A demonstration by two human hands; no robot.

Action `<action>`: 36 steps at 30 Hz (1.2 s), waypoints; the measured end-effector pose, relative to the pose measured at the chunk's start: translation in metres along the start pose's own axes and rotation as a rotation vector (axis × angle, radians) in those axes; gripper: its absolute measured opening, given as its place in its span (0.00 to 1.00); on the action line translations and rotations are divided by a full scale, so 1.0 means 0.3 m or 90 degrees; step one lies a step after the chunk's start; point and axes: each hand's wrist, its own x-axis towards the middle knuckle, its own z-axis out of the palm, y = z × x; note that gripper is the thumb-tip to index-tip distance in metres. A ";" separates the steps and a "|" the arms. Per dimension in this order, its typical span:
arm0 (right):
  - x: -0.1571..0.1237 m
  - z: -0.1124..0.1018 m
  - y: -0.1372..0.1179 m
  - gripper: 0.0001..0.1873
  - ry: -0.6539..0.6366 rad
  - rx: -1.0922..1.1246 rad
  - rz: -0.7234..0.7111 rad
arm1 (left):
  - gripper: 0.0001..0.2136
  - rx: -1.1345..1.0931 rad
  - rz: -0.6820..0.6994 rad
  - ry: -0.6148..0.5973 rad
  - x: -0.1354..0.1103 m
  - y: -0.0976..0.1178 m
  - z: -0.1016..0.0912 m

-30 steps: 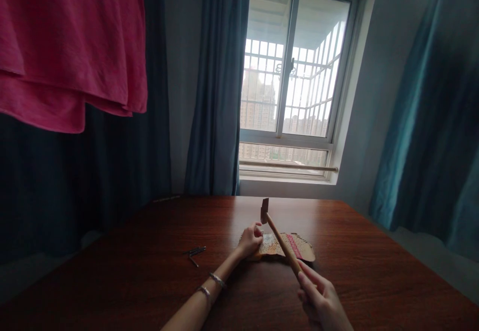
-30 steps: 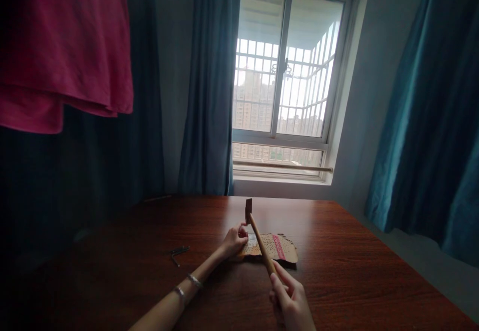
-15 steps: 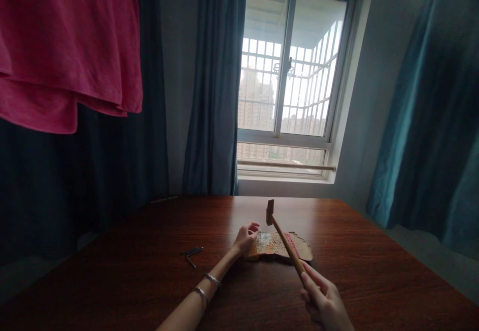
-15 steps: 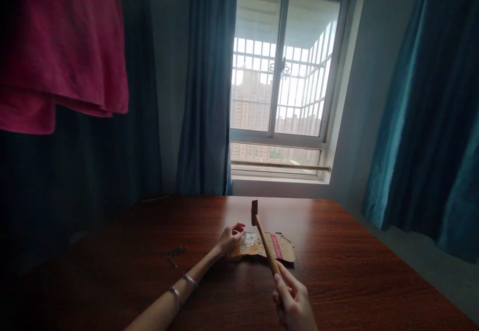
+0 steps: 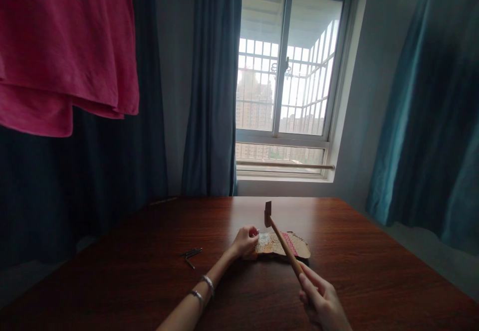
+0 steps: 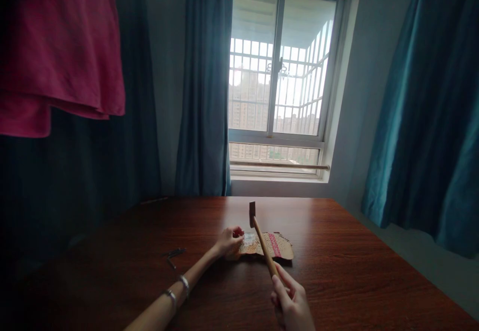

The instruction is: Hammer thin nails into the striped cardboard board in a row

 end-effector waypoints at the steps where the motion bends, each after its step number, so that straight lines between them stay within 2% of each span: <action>1: -0.001 0.002 -0.002 0.46 -0.004 -0.003 -0.002 | 0.08 0.008 -0.002 0.003 0.001 -0.001 0.003; 12: 0.021 0.004 0.017 0.42 -0.047 0.020 -0.009 | 0.09 0.008 0.005 0.010 0.011 0.003 0.018; 22: 0.011 0.039 -0.006 0.44 -0.035 0.019 0.015 | 0.09 -0.037 0.005 0.015 0.021 -0.032 0.033; 29: -0.006 0.051 -0.042 0.41 -0.053 0.018 0.018 | 0.09 -0.048 0.004 0.012 0.011 -0.014 0.024; 36: -0.018 0.061 -0.051 0.42 -0.041 0.008 0.043 | 0.10 -0.051 -0.015 0.001 0.003 0.000 0.019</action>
